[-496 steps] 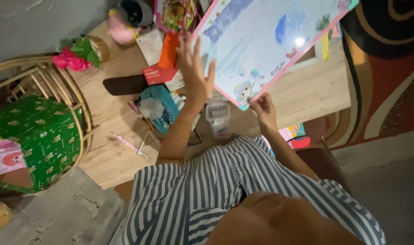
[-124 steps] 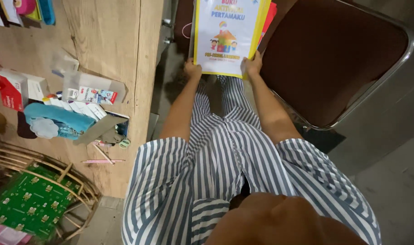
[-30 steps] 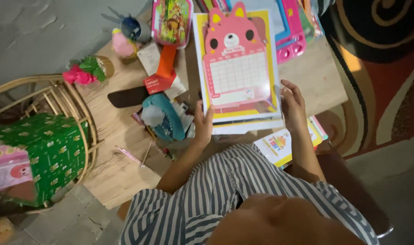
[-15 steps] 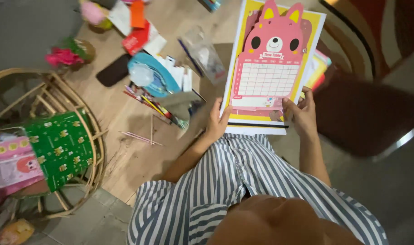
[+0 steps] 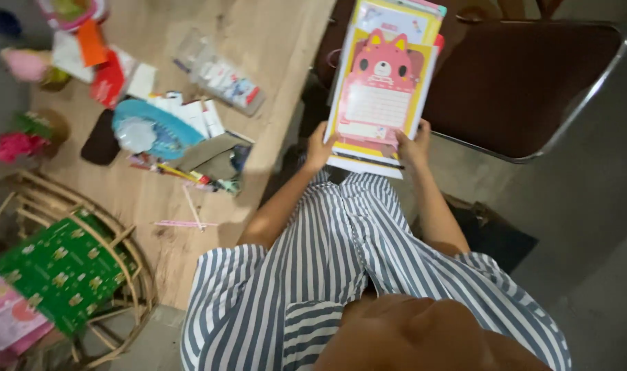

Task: Gathering and showing various books, art sets, and educational boards on a desk.

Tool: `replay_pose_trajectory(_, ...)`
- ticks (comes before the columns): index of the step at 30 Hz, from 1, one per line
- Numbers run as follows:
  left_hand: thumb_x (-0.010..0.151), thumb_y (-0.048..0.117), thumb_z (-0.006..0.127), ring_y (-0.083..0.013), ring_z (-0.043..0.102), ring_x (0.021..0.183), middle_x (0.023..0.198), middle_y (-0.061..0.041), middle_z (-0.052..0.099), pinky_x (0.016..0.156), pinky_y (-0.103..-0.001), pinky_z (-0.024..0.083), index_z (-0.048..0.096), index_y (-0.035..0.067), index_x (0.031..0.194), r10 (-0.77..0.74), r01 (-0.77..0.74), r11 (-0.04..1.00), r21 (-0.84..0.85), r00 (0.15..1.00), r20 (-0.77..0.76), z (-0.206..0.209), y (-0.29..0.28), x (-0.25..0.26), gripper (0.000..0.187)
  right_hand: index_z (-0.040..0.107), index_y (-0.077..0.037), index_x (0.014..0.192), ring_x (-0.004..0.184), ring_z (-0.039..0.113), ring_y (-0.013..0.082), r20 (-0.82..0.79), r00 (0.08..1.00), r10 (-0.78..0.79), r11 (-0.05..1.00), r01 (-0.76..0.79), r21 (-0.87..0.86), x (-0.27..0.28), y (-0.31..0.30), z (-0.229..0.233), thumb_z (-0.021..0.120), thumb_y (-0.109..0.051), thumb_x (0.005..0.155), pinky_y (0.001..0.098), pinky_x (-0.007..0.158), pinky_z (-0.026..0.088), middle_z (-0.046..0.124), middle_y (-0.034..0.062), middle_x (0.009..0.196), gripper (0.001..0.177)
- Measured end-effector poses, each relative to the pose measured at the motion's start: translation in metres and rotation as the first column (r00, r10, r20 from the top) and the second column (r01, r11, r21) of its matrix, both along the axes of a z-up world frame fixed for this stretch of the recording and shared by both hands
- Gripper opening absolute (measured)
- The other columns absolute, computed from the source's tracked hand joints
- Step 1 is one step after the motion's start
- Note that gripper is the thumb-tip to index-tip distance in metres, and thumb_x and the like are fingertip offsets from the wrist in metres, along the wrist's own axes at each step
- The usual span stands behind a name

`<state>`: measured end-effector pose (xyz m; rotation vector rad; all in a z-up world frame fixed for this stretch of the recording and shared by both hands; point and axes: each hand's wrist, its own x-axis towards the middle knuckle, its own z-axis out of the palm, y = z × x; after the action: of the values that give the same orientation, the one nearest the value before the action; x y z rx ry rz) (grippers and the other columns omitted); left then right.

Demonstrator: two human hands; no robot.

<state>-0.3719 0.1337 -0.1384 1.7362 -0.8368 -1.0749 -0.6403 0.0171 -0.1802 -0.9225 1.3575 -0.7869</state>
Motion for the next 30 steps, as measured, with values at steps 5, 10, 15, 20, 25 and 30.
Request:
replay_pose_trajectory(5,0.085,0.017,0.08,-0.0359,0.064,0.096,0.102,-0.021,0.065,0.086,-0.043,0.052,0.066,0.002,0.117,-0.018,0.009,0.999,0.048,0.983,0.184,-0.096,-0.057,-0.011,0.037,0.046,-0.01,0.132,0.067,0.06,0.0152,-0.212,0.977,0.024,0.993,0.001,0.117,-0.002,-0.047,-0.062,0.077,0.007,0.089,0.0313,0.049,0.048,0.066,0.0094,0.095,0.055)
replay_pose_trajectory(10,0.075,0.012,0.083,-0.0374,0.064,0.097,0.103,-0.02,0.065,0.089,-0.044,0.053,0.07,0.002,0.112,0.067,-0.065,0.998,-0.018,0.961,0.269,-0.156,-0.113,-0.02,0.04,0.047,-0.01,0.132,0.057,0.057,0.0106,-0.158,0.987,0.02,0.995,-0.005,0.098,0.0,-0.094,-0.126,0.08,0.006,0.088,0.0284,0.044,0.044,0.069,0.0053,0.084,0.057)
replay_pose_trajectory(15,0.071,0.012,0.084,-0.0392,0.065,0.107,0.112,-0.022,0.068,0.094,-0.043,0.052,0.07,0.001,0.116,0.058,-0.158,0.962,0.221,0.914,0.401,-0.19,-0.14,-0.025,0.048,0.046,-0.011,0.131,0.055,0.056,0.0148,-0.187,0.982,0.016,0.961,0.036,0.274,0.018,-0.129,-0.119,0.076,0.005,0.085,0.0321,0.044,0.042,0.067,0.0075,0.081,0.057)
replay_pose_trajectory(20,0.083,0.021,0.08,-0.0427,0.059,0.125,0.132,-0.026,0.063,0.107,-0.045,0.046,0.061,-0.005,0.131,0.107,-0.209,0.953,0.218,0.909,0.402,-0.147,-0.172,-0.034,0.058,0.053,-0.008,0.136,0.091,0.071,0.0184,-0.268,0.957,0.11,0.988,-0.075,0.136,-0.012,-0.119,-0.225,0.08,0.008,0.082,0.0325,0.075,0.061,0.073,0.0098,0.109,0.062)
replay_pose_trajectory(25,0.101,0.037,0.069,-0.0403,0.057,0.135,0.14,-0.026,0.061,0.115,-0.043,0.046,0.052,-0.001,0.145,0.106,-0.175,0.936,0.306,0.968,0.229,-0.158,-0.159,-0.04,0.06,0.041,-0.008,0.153,0.12,0.067,0.0244,-0.091,0.978,0.188,0.97,-0.171,0.172,-0.031,-0.105,-0.255,0.078,0.007,0.078,0.0324,0.098,0.057,0.067,0.0153,0.135,0.085)
replay_pose_trajectory(30,0.093,0.029,0.067,-0.0383,0.042,0.147,0.158,-0.022,0.046,0.123,-0.045,0.034,0.039,0.003,0.157,-0.105,0.018,0.976,0.218,0.913,0.394,-0.166,-0.114,-0.062,0.075,0.032,-0.008,0.158,0.146,0.041,0.0295,-0.231,0.91,0.345,0.93,-0.298,0.215,-0.001,-0.085,-0.122,0.077,-0.009,0.091,0.0396,0.115,0.038,0.041,0.0154,0.161,0.081)
